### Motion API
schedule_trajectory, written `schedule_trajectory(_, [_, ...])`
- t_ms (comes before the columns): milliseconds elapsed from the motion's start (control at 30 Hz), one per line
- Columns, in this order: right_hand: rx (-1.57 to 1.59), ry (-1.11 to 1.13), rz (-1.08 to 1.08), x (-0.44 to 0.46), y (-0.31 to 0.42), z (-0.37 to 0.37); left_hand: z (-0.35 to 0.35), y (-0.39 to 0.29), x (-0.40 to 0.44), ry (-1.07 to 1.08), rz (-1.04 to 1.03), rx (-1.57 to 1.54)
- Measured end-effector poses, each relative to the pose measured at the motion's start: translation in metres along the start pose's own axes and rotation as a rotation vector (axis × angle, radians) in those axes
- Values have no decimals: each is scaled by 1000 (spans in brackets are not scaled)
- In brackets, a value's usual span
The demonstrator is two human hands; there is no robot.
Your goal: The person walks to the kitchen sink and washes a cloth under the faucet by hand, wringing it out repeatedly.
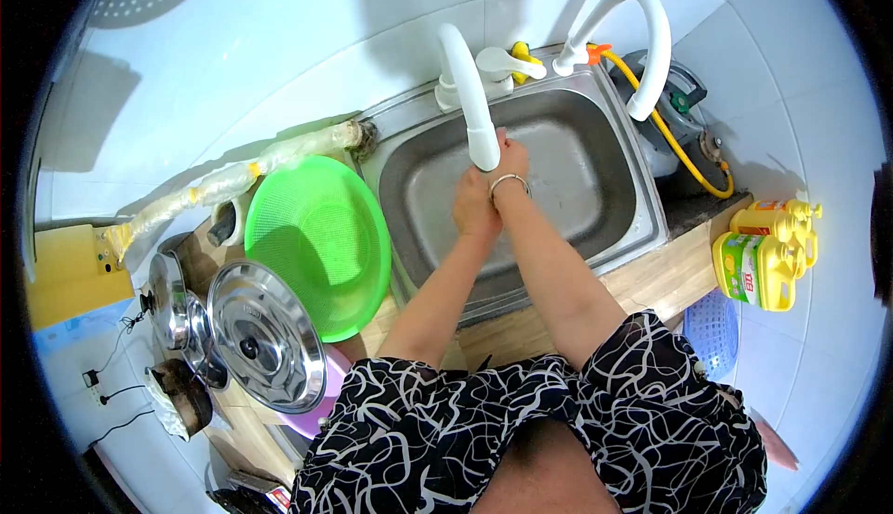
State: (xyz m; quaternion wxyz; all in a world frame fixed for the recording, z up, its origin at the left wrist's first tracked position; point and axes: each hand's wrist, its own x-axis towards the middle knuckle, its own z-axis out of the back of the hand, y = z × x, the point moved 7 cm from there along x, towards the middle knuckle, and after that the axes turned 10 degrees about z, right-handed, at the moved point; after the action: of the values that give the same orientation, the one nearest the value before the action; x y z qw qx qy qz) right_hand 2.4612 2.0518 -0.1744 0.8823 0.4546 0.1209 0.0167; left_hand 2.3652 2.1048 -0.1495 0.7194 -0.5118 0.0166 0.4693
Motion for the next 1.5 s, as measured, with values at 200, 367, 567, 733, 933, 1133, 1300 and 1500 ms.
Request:
schedule_trajectory(200, [191, 410, 164, 16, -21, -29, 0, 15, 12, -21, -95, 339])
schedule_trajectory(367, [742, 897, -71, -23, 19, -8, -13, 22, -6, 817, 378, -678])
schedule_trajectory(567, [1099, 985, -121, -41, 50, 0, -22, -9, -51, 1365, 462, -1477])
schedule_trajectory(733, [867, 936, -34, -25, 31, -17, -21, 10, -48, 1134, 541, -1066])
schedule_trajectory(933, [590, 760, 132, -14, 33, -21, -6, 5, -28, 703, 382, -473])
schedule_trajectory(1133, [104, 533, 421, -8, 30, -23, -22, 16, 11, 421, 52, -78])
schedule_trajectory(1300, [-52, 346, 506, -15, 43, -10, -48, 53, 50, 293, -186, -383])
schedule_trajectory(1500, [-167, 295, 488, -19, 52, 3, -32, 63, 52, 89, -46, -342])
